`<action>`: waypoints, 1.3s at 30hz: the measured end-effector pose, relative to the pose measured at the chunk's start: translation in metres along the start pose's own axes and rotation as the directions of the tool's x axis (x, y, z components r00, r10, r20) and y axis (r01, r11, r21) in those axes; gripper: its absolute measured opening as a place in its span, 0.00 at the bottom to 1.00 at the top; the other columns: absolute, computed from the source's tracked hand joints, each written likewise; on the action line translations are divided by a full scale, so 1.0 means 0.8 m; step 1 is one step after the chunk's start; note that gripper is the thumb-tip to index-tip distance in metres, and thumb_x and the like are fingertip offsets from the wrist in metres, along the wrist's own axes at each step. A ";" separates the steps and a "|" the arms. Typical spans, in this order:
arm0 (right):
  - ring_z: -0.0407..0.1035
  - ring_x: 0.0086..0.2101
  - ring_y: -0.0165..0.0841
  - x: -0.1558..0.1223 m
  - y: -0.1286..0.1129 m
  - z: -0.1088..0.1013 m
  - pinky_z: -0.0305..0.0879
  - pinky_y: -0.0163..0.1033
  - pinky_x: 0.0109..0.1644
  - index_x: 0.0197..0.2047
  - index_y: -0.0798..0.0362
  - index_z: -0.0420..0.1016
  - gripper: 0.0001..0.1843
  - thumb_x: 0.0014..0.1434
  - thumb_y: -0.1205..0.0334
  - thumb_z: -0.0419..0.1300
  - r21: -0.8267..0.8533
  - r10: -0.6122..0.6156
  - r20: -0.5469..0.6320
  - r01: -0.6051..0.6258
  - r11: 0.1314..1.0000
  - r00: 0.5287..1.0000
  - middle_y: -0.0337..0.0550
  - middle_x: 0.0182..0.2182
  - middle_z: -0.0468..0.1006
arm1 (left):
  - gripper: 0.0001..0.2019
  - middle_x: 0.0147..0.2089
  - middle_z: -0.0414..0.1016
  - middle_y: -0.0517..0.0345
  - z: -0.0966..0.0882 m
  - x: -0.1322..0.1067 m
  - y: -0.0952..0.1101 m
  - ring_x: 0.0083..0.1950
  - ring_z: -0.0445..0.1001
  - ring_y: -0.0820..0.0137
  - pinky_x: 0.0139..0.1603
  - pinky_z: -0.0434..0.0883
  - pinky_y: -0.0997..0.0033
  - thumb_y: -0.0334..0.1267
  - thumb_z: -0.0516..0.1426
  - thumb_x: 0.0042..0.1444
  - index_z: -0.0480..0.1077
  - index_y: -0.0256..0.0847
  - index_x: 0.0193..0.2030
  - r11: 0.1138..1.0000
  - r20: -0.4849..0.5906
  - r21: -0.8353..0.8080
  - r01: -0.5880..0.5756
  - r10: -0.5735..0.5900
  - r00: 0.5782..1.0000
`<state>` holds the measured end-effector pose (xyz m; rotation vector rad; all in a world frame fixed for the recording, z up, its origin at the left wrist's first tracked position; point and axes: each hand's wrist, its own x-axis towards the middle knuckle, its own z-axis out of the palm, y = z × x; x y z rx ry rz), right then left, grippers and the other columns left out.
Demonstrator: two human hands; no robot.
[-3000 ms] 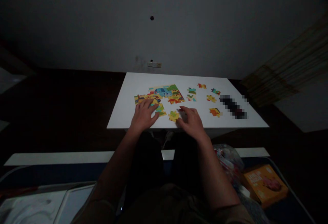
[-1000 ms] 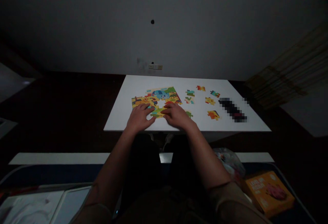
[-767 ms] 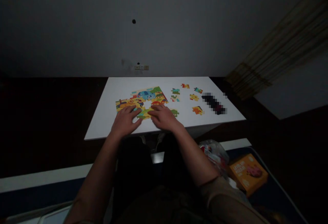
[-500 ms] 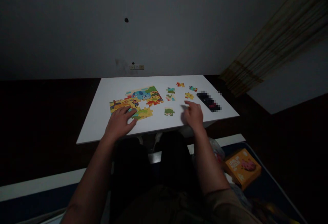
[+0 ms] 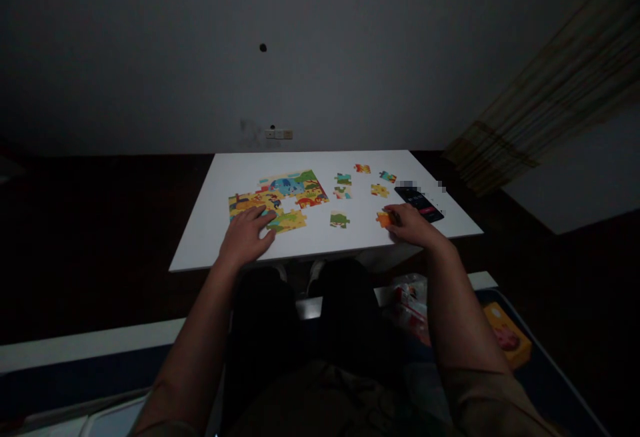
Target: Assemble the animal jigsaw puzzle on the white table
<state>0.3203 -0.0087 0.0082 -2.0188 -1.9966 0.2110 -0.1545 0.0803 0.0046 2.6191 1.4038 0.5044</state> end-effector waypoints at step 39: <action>0.78 0.39 0.39 0.093 -0.196 0.067 0.69 0.40 0.43 0.47 0.49 0.82 0.14 0.62 0.55 0.60 0.267 0.224 -0.056 -0.202 0.942 0.973 0.47 0.41 0.84 | 0.22 0.70 0.65 0.52 -0.002 -0.009 -0.001 0.69 0.63 0.50 0.69 0.59 0.46 0.49 0.53 0.66 0.69 0.52 0.66 1.000 -0.036 0.021 -0.023 0.023 0.999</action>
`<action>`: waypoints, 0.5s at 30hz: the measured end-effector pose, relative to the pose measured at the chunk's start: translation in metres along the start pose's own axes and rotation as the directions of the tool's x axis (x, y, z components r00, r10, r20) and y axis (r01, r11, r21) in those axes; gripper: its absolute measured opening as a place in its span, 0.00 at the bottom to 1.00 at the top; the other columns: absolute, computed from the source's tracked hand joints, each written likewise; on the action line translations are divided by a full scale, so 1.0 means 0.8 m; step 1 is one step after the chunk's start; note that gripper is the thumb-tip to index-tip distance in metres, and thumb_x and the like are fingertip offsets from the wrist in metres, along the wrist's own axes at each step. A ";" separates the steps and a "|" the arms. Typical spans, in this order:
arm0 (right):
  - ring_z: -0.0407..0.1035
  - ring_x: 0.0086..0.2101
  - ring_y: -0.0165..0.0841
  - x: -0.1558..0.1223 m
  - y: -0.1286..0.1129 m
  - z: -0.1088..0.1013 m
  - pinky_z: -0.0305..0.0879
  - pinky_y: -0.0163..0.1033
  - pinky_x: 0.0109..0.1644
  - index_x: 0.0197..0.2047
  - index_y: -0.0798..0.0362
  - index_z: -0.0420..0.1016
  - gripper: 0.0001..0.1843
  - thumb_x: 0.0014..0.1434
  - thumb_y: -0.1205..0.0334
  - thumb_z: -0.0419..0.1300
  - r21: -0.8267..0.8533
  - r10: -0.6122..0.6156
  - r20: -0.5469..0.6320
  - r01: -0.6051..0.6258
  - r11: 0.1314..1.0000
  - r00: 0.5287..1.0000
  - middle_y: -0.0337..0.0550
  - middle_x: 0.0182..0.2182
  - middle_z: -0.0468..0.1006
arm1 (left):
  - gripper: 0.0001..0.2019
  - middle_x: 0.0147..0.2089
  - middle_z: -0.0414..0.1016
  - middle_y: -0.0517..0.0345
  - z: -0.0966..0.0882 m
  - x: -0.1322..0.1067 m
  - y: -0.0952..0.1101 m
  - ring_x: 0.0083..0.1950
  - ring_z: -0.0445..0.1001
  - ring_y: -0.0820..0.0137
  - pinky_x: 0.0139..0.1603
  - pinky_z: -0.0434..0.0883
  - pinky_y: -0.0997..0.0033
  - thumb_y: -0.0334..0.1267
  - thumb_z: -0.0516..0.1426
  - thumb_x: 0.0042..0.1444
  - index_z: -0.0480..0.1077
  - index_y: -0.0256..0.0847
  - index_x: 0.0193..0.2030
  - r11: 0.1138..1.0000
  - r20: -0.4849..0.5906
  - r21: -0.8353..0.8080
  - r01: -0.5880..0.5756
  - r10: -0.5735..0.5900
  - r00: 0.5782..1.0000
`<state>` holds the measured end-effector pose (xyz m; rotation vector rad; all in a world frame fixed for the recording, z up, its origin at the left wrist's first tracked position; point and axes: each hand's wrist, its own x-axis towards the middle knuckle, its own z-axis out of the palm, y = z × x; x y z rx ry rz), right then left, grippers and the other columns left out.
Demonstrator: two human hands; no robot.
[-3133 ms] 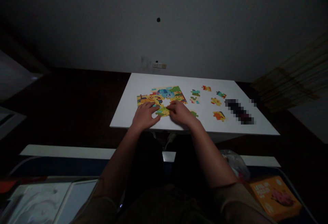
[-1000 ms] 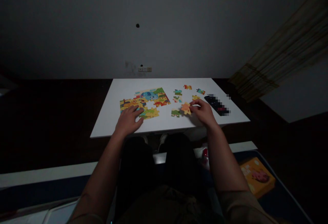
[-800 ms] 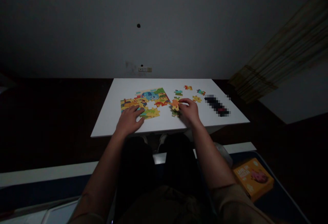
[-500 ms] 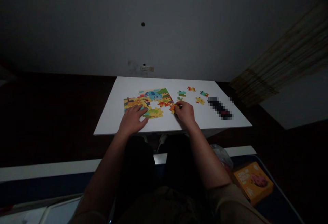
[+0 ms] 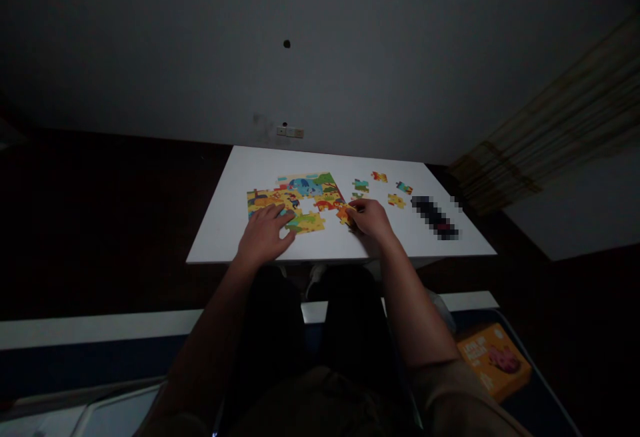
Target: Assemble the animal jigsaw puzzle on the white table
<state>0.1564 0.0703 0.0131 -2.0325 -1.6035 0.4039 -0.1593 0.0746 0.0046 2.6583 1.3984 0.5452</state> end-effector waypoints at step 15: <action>0.77 0.38 0.47 0.002 -0.012 0.002 0.69 0.47 0.43 0.45 0.51 0.83 0.16 0.60 0.51 0.61 -0.210 0.018 -0.025 -0.022 0.978 1.000 0.54 0.36 0.84 | 0.23 0.70 0.66 0.53 -0.001 0.001 0.001 0.70 0.62 0.47 0.70 0.58 0.43 0.48 0.56 0.64 0.70 0.52 0.65 0.998 0.004 -0.052 0.030 -0.029 1.000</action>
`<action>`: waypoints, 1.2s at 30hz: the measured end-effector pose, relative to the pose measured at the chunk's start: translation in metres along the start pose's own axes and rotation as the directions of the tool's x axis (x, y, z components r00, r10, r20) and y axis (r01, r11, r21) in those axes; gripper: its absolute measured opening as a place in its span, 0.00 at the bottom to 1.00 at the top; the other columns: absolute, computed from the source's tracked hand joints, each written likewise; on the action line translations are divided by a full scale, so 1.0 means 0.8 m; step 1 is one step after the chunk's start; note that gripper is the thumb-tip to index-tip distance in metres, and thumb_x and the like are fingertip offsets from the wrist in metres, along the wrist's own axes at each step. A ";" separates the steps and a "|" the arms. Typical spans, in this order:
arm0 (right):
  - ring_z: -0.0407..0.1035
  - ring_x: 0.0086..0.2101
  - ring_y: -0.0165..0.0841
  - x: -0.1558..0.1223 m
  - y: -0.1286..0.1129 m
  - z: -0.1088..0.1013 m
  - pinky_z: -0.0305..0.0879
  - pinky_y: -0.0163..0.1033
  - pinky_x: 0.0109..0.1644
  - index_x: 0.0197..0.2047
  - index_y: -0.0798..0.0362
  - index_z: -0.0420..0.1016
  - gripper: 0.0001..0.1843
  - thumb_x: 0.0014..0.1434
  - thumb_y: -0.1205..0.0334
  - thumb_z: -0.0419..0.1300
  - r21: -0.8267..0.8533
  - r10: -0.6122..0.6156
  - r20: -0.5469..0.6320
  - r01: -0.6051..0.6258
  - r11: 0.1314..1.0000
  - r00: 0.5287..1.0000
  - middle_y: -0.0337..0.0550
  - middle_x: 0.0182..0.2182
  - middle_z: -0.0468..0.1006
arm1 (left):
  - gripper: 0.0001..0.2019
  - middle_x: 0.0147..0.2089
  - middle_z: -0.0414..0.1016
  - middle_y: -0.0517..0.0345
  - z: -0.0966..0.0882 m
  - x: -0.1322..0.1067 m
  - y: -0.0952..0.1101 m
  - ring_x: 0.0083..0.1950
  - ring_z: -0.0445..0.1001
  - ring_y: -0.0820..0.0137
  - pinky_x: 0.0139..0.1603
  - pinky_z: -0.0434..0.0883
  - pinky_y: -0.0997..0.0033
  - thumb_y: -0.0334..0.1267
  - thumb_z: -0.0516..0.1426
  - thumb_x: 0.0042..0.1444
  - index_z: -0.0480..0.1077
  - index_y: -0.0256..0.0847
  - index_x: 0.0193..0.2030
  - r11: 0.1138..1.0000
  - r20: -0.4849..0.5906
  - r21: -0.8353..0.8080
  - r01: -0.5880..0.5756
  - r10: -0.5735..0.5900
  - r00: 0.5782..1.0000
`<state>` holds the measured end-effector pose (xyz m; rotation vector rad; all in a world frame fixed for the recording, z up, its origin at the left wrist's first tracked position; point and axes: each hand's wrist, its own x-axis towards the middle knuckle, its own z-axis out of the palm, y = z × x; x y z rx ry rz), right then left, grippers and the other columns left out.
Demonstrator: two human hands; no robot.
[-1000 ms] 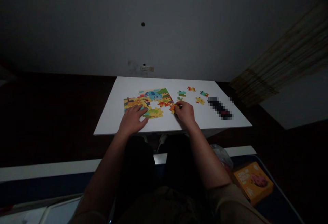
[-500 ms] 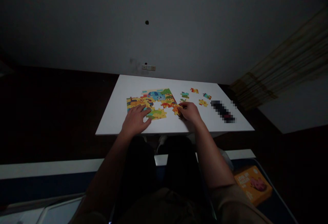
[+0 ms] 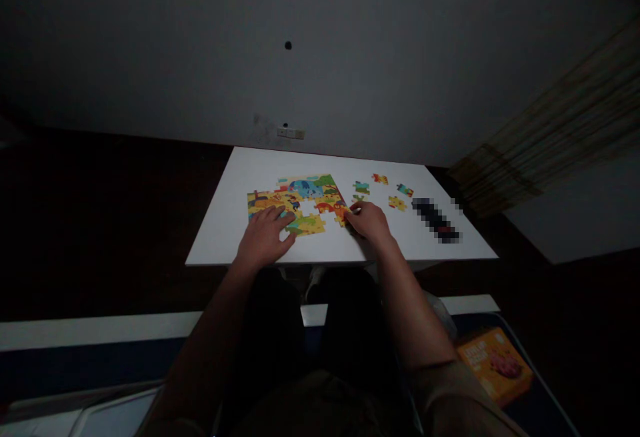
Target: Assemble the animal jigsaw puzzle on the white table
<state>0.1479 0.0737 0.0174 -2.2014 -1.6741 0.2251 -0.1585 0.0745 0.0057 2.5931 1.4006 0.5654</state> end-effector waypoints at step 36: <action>0.64 0.57 0.50 -0.068 0.002 -0.023 0.62 0.54 0.57 0.64 0.47 0.69 0.24 0.67 0.62 0.50 -0.193 -0.307 0.090 0.319 0.928 0.948 0.50 0.63 0.72 | 0.23 0.69 0.68 0.49 -0.002 0.007 0.004 0.69 0.64 0.47 0.68 0.63 0.41 0.45 0.56 0.63 0.72 0.50 0.64 1.000 0.012 -0.005 -0.015 0.015 1.000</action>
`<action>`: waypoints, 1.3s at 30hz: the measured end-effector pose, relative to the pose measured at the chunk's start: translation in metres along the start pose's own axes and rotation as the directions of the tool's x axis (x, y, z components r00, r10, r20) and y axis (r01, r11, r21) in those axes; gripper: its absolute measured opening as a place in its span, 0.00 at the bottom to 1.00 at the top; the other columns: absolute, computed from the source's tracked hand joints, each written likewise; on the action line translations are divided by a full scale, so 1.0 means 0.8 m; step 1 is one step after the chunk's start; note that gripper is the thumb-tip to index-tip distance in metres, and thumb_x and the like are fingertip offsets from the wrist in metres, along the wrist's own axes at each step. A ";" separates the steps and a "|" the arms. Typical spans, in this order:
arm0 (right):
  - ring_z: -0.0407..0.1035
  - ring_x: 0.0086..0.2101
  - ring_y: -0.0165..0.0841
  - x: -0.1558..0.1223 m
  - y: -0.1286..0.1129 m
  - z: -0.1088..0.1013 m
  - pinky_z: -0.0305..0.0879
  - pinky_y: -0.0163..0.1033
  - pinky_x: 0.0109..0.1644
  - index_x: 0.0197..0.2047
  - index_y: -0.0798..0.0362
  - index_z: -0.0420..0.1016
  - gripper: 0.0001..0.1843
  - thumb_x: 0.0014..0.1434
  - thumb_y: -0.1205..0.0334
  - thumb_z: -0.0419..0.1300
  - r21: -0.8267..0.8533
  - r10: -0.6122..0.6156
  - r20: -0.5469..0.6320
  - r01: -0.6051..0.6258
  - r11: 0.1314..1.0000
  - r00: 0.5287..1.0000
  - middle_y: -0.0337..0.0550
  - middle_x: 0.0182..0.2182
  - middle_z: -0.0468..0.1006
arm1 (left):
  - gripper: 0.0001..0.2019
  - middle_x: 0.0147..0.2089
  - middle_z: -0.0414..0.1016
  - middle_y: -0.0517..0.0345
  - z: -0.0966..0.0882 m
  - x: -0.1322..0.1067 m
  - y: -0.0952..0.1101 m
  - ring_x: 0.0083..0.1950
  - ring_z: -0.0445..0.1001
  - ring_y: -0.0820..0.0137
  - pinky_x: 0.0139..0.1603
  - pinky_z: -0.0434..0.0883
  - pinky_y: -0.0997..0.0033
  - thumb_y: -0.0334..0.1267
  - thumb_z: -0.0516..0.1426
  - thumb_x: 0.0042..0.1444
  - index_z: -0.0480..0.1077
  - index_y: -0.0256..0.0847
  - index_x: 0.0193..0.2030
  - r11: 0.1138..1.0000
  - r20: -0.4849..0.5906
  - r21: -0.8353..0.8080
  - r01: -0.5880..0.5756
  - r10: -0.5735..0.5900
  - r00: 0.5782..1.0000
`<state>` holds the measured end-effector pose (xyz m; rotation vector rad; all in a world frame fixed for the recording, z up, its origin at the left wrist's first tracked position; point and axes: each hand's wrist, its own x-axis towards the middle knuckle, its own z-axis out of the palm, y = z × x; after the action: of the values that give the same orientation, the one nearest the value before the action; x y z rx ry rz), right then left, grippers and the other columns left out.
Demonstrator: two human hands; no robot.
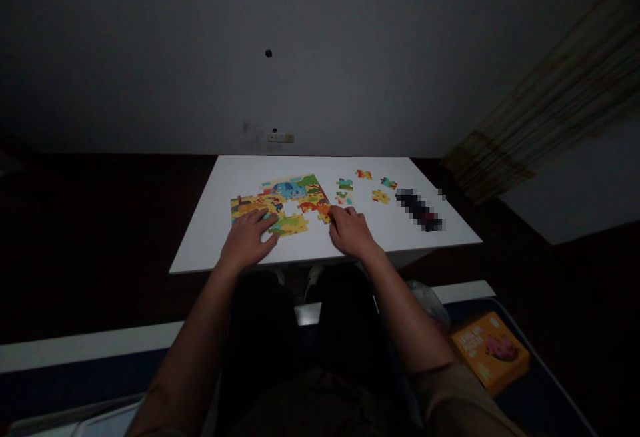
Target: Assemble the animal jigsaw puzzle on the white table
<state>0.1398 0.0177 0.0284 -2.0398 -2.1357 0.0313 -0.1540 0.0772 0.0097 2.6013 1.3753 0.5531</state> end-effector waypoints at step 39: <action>0.68 0.58 0.47 -0.068 0.100 0.023 0.68 0.58 0.63 0.68 0.41 0.62 0.36 0.58 0.67 0.63 0.525 0.045 -0.216 0.077 0.848 0.975 0.49 0.59 0.72 | 0.23 0.69 0.67 0.46 0.009 0.006 -0.011 0.69 0.64 0.47 0.68 0.62 0.40 0.48 0.55 0.65 0.71 0.47 0.64 0.998 -0.002 0.029 -0.049 0.049 0.999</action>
<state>0.2182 -0.0300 -0.0080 -1.6144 -1.7531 0.3396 -0.1552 0.0861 0.0015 2.6644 1.3339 0.5473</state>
